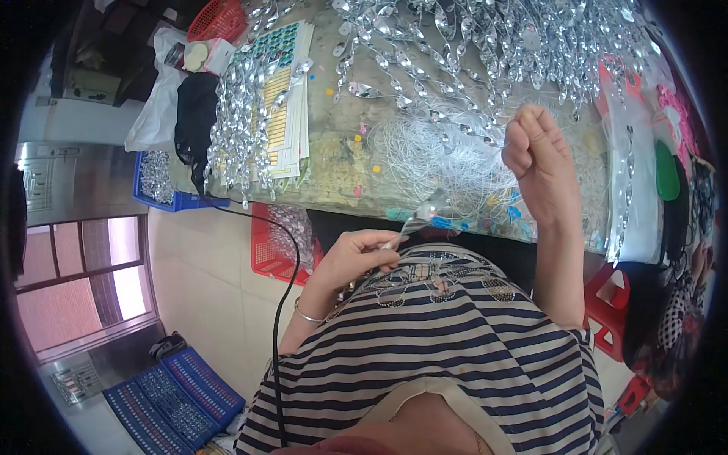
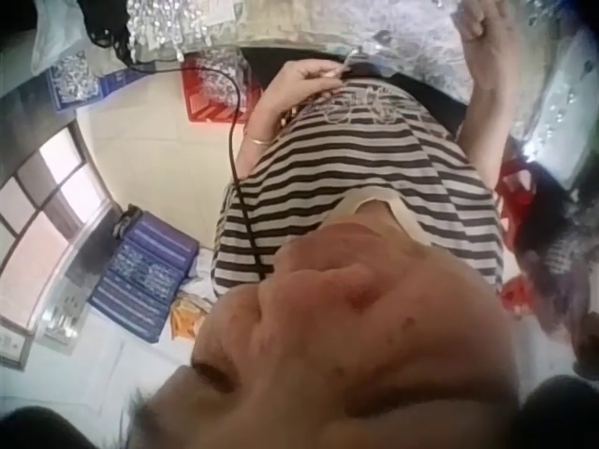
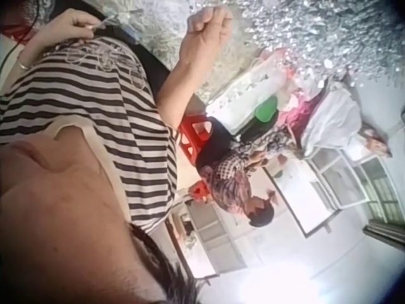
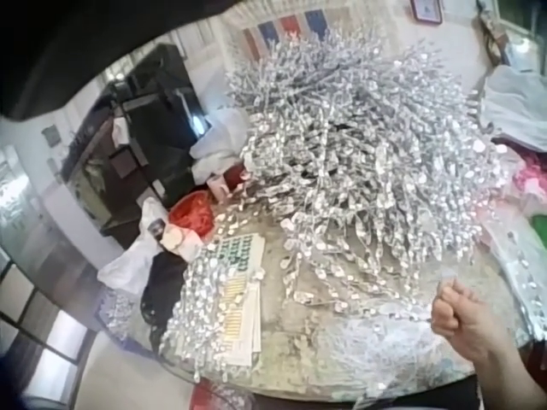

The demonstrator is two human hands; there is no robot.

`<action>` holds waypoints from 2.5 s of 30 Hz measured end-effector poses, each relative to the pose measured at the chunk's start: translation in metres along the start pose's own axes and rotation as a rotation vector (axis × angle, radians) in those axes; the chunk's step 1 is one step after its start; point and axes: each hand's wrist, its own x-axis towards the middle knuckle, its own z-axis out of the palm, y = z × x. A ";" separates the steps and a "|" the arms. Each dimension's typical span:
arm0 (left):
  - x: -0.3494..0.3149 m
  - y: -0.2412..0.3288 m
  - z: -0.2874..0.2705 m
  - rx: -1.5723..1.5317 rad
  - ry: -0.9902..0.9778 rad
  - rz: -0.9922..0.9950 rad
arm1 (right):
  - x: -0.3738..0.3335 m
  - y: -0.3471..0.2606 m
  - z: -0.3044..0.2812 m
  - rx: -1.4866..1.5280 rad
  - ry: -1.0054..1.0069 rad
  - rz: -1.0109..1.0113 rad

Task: Assembling small decorative components and toy parts by hand at a factory workbench.

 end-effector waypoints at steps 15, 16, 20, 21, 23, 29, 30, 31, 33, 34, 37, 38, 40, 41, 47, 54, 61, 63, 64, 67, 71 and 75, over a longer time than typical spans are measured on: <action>0.018 0.047 -0.079 0.187 1.046 0.437 | 0.001 0.012 -0.011 -0.242 0.030 0.049; 0.023 0.048 -0.096 0.527 1.188 0.544 | -0.002 0.015 -0.010 -0.267 0.017 0.080; 0.038 0.062 -0.152 1.012 1.390 0.469 | -0.006 0.023 -0.009 -0.385 -0.046 0.118; 0.041 0.066 -0.162 1.013 1.375 0.478 | -0.005 0.025 -0.008 -0.384 -0.032 0.112; 0.045 0.074 -0.178 1.133 1.394 0.297 | -0.004 0.026 -0.008 -0.456 -0.050 0.134; 0.046 0.060 -0.199 1.282 1.315 0.371 | 0.005 0.042 -0.008 -0.523 -0.072 0.123; 0.045 0.061 -0.195 1.350 1.353 0.320 | 0.009 0.044 -0.005 -0.638 -0.093 0.098; 0.043 0.061 -0.191 1.417 1.394 0.263 | 0.014 0.047 -0.001 -0.752 -0.118 0.073; 0.038 0.058 -0.176 1.434 1.416 0.331 | 0.031 0.057 0.014 -0.852 -0.206 -0.008; 0.038 0.054 -0.167 1.448 1.429 0.408 | 0.040 0.063 0.023 -0.952 -0.286 -0.092; 0.041 0.038 -0.141 1.260 1.326 0.710 | 0.081 0.102 0.044 -1.211 -0.384 -0.354; 0.038 0.035 -0.126 1.270 1.334 0.708 | 0.091 0.110 0.053 -1.350 -0.379 -0.490; 0.040 0.027 -0.101 1.087 1.197 0.730 | 0.113 0.127 0.063 -1.489 -0.363 -0.635; 0.039 0.026 -0.089 1.092 1.200 0.734 | 0.122 0.133 0.066 -1.641 -0.299 -0.690; 0.030 0.016 -0.053 0.946 0.985 0.739 | 0.154 0.118 0.062 -1.928 -0.276 -0.664; 0.033 0.011 -0.030 0.726 0.877 0.674 | 0.147 -0.011 0.077 -1.034 -0.074 -0.715; 0.040 0.026 -0.008 0.505 0.826 0.738 | 0.055 -0.113 0.078 -0.288 -0.045 -0.695; 0.037 0.029 -0.005 0.468 0.808 0.703 | 0.051 -0.088 0.051 -0.385 -0.119 -0.637; 0.039 0.038 0.001 0.364 0.796 0.769 | 0.047 -0.076 0.050 -0.487 -0.182 -0.592; 0.041 0.062 0.010 0.289 0.727 0.838 | 0.027 -0.019 0.062 -0.557 -0.285 -0.292; 0.047 0.060 0.010 0.121 0.468 0.776 | 0.016 0.054 0.078 -0.387 -0.397 0.167; 0.044 0.057 0.001 -0.131 0.324 0.542 | 0.010 0.084 0.085 -0.438 -0.520 0.174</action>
